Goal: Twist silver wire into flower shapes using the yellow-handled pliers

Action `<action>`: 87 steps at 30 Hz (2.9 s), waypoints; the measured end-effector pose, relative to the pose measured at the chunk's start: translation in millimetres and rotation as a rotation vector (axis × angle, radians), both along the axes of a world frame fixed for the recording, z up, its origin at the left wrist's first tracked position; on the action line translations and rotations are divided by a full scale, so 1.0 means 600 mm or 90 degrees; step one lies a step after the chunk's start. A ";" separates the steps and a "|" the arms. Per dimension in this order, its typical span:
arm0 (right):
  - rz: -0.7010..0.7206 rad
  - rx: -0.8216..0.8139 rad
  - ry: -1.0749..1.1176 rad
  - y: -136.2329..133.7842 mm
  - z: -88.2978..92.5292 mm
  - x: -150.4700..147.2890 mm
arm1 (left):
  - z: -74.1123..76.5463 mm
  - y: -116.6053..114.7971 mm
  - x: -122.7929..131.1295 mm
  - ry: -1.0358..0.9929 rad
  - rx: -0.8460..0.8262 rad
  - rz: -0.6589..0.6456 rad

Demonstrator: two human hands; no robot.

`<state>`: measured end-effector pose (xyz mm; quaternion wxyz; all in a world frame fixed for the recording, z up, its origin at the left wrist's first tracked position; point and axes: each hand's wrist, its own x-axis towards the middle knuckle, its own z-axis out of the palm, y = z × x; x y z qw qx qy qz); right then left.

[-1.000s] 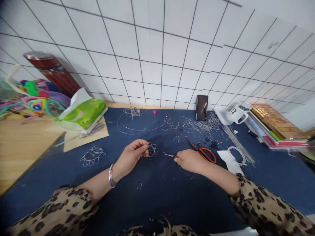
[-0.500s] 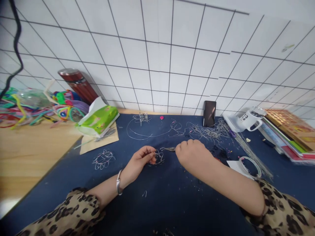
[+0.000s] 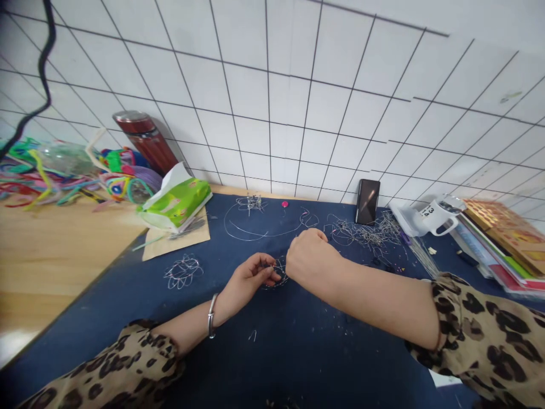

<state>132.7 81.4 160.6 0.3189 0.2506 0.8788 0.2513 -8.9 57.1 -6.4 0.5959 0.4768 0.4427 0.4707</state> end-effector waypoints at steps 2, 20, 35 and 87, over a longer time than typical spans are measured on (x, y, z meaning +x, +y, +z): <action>-0.001 0.007 0.001 0.000 -0.001 -0.008 | -0.003 0.001 0.000 -0.005 0.002 -0.002; 0.041 -0.016 -0.073 -0.006 -0.006 -0.038 | -0.004 0.000 0.001 -0.062 -0.011 0.009; 0.049 -0.039 -0.064 -0.004 0.002 -0.036 | -0.004 0.000 0.003 -0.069 -0.016 -0.004; 0.073 -0.089 0.112 0.034 -0.011 0.006 | 0.002 0.001 -0.002 -0.050 0.013 0.004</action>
